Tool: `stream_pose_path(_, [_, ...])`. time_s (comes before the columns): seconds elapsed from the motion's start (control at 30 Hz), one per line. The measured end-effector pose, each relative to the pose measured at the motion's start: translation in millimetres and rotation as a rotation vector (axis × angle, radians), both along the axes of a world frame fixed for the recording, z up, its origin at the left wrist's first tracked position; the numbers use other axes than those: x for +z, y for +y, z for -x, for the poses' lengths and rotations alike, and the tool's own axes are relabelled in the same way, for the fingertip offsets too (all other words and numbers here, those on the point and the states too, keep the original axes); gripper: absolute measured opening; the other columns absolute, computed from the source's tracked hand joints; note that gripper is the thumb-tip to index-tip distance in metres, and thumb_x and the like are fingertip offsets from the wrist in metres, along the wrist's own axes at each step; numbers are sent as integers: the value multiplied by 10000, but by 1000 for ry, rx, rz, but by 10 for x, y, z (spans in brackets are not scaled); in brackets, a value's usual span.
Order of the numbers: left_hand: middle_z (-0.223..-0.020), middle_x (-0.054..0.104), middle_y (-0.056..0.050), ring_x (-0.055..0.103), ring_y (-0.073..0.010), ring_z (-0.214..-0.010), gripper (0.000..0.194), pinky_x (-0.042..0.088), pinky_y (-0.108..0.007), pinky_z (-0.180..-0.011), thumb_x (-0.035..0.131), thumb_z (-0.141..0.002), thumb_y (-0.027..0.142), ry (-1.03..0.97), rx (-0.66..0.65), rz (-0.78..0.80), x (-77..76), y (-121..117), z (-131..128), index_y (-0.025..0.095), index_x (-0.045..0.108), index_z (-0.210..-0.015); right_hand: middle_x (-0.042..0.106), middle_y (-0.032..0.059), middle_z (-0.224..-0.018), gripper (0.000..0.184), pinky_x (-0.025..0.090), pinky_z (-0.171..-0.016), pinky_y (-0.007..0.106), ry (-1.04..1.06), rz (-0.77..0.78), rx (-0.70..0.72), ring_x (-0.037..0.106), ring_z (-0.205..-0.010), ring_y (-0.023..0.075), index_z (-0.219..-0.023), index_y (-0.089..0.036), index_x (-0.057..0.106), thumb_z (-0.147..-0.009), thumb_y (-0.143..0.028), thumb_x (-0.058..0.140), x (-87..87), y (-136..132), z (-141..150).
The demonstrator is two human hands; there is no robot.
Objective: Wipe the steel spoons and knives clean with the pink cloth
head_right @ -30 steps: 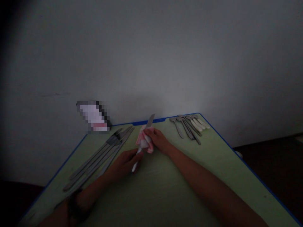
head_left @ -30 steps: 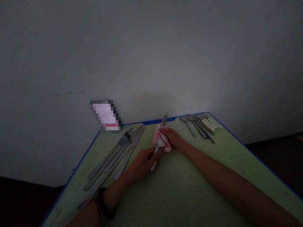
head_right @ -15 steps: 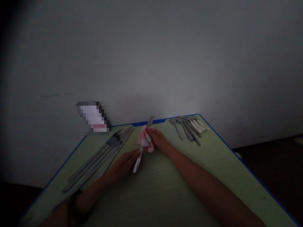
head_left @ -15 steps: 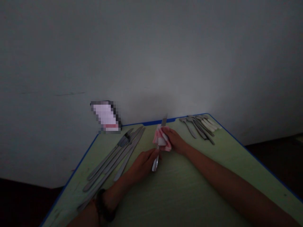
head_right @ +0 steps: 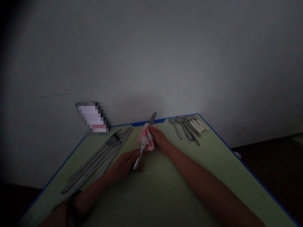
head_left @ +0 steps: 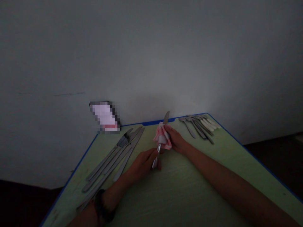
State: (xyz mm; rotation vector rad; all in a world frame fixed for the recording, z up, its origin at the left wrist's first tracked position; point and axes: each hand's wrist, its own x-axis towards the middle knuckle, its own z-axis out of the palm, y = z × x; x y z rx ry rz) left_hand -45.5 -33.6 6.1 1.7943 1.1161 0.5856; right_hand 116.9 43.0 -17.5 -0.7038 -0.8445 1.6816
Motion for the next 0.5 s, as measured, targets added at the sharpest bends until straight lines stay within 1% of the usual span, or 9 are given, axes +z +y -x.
stream_pose_path(0.07, [-669, 646, -4, 565, -146, -625, 421, 430, -248, -641, 311, -937, 455, 31, -8, 1, 10, 0, 3, 164, 608, -1001, 585, -23, -635, 306, 439, -551, 245, 62, 52, -14, 511, -564, 115, -775, -189, 570, -725, -480, 653, 20, 7, -3])
stream_pose_path(0.13, [-651, 630, 2, 564, -141, -611, 426, 429, -240, -622, 320, -932, 465, 51, -27, 10, 11, -4, 13, 165, 615, -871, 599, -8, -639, 305, 462, -565, 273, 122, 108, -10, 543, -590, 142, -802, -196, 575, -766, -498, 600, 39, 22, -8])
stream_pose_path(0.2, [-618, 607, 9, 555, -131, -579, 448, 421, -230, -592, 331, -926, 478, 65, -51, 20, 5, -11, 25, 166, 597, -745, 611, 9, -645, 326, 477, -576, 311, 164, 146, 11, 570, -614, 172, -823, -203, 579, -799, -526, 540, 49, 40, -14])
stream_pose_path(0.27, [-589, 591, 15, 549, -123, -548, 464, 418, -225, -573, 334, -923, 484, 73, -66, 35, 1, -18, 32, 167, 575, -682, 617, 12, -649, 329, 483, -580, 331, 181, 173, 27, 580, -620, 185, -827, -209, 580, -808, -533, 521, 45, 54, -20])
stream_pose_path(0.37, [-587, 600, 16, 555, -120, -535, 448, 424, -225, -568, 334, -925, 477, 54, -70, 61, 9, -22, 26, 168, 566, -699, 612, 7, -642, 335, 482, -583, 320, 130, 187, 58, 570, -599, 171, -810, -199, 587, -794, -530, 541, 17, 61, -22])
stream_pose_path(0.43, [-617, 618, 11, 559, -121, -563, 411, 424, -225, -583, 350, -926, 464, 30, -61, 43, 17, -21, 18, 166, 569, -746, 605, 3, -638, 339, 473, -583, 290, 73, 150, 53, 553, -581, 148, -798, -184, 596, -772, -521, 572, -5, 61, -19])
stream_pose_path(0.5, [-645, 632, 8, 558, -124, -602, 357, 420, -227, -605, 381, -921, 450, 7, -49, 7, 20, -18, 16, 163, 576, -835, 599, -6, -641, 335, 461, -585, 263, 40, 104, 25, 533, -573, 128, -786, -178, 599, -745, -510, 604, -19, 61, -15])
